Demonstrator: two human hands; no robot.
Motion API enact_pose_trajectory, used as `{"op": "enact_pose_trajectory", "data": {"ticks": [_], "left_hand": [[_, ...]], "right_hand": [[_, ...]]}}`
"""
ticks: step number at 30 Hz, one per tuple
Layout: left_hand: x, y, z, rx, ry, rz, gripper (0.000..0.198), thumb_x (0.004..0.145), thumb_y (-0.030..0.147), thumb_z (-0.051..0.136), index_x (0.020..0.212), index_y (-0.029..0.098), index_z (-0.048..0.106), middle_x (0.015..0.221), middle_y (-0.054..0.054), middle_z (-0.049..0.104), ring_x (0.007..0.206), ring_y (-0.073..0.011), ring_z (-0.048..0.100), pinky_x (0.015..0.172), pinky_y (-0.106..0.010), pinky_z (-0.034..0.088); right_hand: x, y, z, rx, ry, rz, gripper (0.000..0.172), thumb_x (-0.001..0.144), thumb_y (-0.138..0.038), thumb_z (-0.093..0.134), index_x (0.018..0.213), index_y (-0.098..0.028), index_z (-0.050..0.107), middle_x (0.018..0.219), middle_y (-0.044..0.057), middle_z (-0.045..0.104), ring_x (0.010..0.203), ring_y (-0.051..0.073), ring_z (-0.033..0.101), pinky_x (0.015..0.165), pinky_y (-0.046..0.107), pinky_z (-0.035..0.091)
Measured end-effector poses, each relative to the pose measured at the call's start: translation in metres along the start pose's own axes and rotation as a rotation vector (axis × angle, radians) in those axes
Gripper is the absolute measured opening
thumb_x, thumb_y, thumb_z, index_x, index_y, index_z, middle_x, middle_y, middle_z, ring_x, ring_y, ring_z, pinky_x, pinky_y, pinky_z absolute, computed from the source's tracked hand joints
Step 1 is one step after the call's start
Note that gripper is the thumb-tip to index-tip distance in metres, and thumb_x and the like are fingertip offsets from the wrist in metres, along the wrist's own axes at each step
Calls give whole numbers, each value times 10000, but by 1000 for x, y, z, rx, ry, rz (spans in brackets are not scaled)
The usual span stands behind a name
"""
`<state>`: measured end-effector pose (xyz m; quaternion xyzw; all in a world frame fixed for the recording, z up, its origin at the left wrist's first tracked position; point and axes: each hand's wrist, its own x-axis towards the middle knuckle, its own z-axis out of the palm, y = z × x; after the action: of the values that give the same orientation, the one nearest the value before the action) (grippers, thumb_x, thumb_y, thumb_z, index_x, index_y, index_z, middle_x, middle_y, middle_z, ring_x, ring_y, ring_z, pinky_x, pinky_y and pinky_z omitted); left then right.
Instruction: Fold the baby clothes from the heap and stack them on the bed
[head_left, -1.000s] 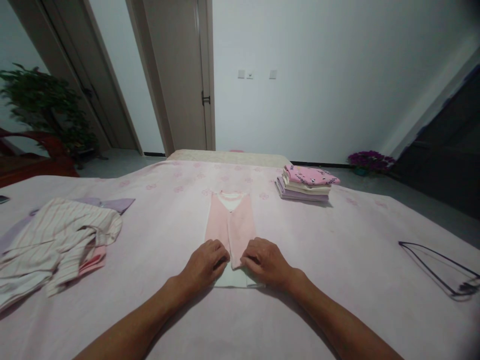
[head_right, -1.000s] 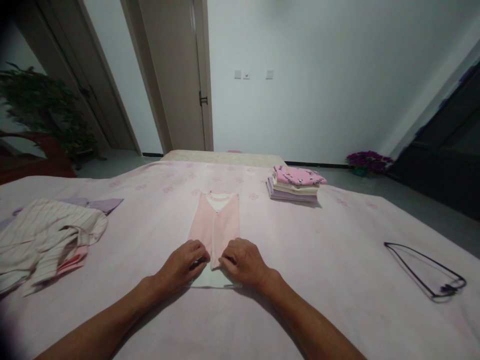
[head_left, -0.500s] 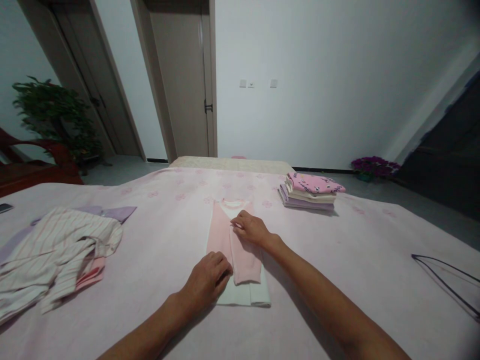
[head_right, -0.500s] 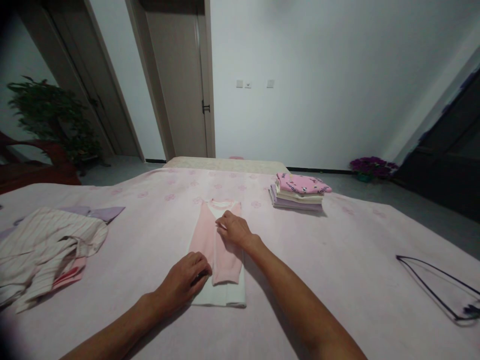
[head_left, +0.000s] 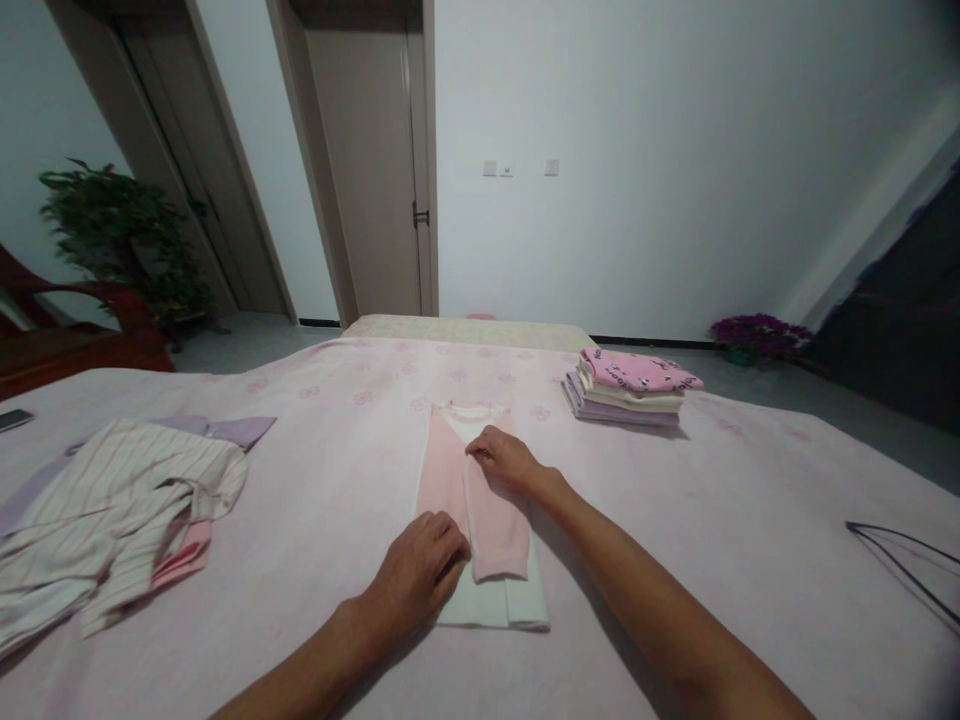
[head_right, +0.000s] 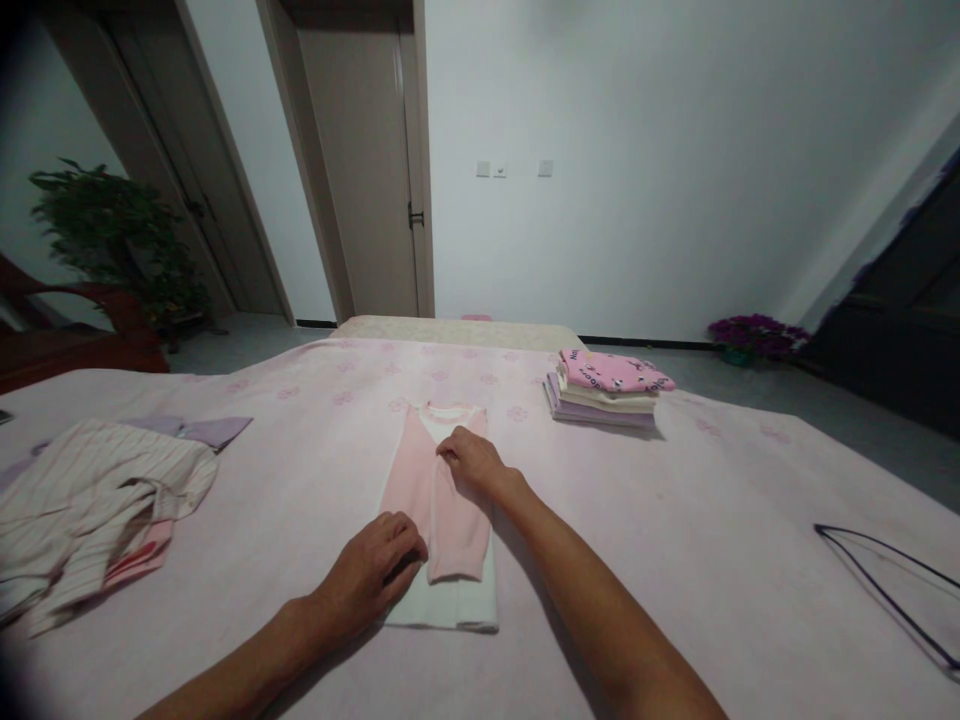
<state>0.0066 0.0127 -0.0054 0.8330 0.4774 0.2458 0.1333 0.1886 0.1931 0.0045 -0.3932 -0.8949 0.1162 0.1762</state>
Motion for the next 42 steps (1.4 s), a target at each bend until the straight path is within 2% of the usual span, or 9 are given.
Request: {"op": "enact_pose_trajectory", "data": {"ticks": [7, 12, 15, 21, 26, 30, 35, 40, 42], "left_hand": [[1, -1, -1, -5, 8, 4, 97, 943, 158, 531, 953, 212, 611, 983, -52, 617, 912, -205, 533, 795, -333, 432], [0, 0, -1, -12, 1, 4, 109, 940, 155, 532, 969, 214, 618, 996, -52, 621, 921, -203, 537, 806, -337, 442], [0, -2, 0, -6, 11, 12, 116, 938, 154, 527, 969, 212, 622, 990, -56, 619, 921, -203, 539, 803, -337, 448], [2, 0, 0, -1, 25, 27, 107, 954, 209, 528, 931, 213, 632, 956, -60, 628, 894, -202, 556, 796, -335, 457], [9, 0, -1, -87, 44, -156, 199, 997, 267, 445, 900, 223, 613, 881, -36, 658, 820, -184, 600, 745, -312, 453], [36, -15, -5, -270, 112, -360, 234, 987, 332, 469, 1164, 234, 585, 949, -26, 697, 783, -164, 651, 679, -271, 456], [90, -27, -9, -236, 188, -402, 395, 960, 394, 507, 1292, 199, 595, 1159, -99, 696, 916, -200, 675, 744, -283, 468], [122, -33, -3, -100, 87, -456, 232, 901, 341, 569, 923, 183, 737, 923, -93, 742, 859, -226, 669, 707, -285, 416], [127, -39, 0, -102, 73, -486, 285, 918, 345, 528, 812, 169, 726, 832, -94, 733, 780, -217, 664, 651, -279, 392]], "right_hand": [[4, 10, -1, 33, 0, -62, 120, 869, -203, 647, 981, -214, 688, 1027, 30, 636, 908, 157, 585, 810, 259, 426], [5, 14, -3, 8, 6, -35, 313, 829, -164, 621, 1138, -212, 640, 1092, 47, 648, 938, 172, 583, 821, 268, 421], [3, 17, -4, 0, 20, -40, 351, 771, -86, 589, 1094, -209, 653, 1042, 38, 641, 892, 161, 581, 786, 253, 421], [-3, 20, -7, 114, 67, -33, 154, 774, -117, 611, 889, -199, 670, 911, 7, 617, 783, 138, 563, 716, 242, 418], [-2, 23, -11, 179, 67, -42, 188, 774, -105, 589, 911, -190, 686, 882, 11, 656, 792, 149, 579, 740, 259, 427], [2, 29, -10, 222, 68, -55, 218, 767, -82, 575, 915, -182, 699, 916, 28, 686, 848, 166, 604, 783, 273, 445], [4, 36, -5, 297, 75, -89, 217, 782, -88, 582, 916, -186, 722, 934, 36, 689, 881, 175, 620, 820, 293, 466], [3, 44, -2, 327, 97, -87, 211, 793, -86, 578, 920, -176, 719, 933, 39, 683, 877, 172, 622, 813, 289, 476], [3, 44, -3, 307, 92, -99, 218, 814, -94, 567, 947, -176, 719, 954, 44, 682, 902, 174, 620, 833, 291, 474]]}}
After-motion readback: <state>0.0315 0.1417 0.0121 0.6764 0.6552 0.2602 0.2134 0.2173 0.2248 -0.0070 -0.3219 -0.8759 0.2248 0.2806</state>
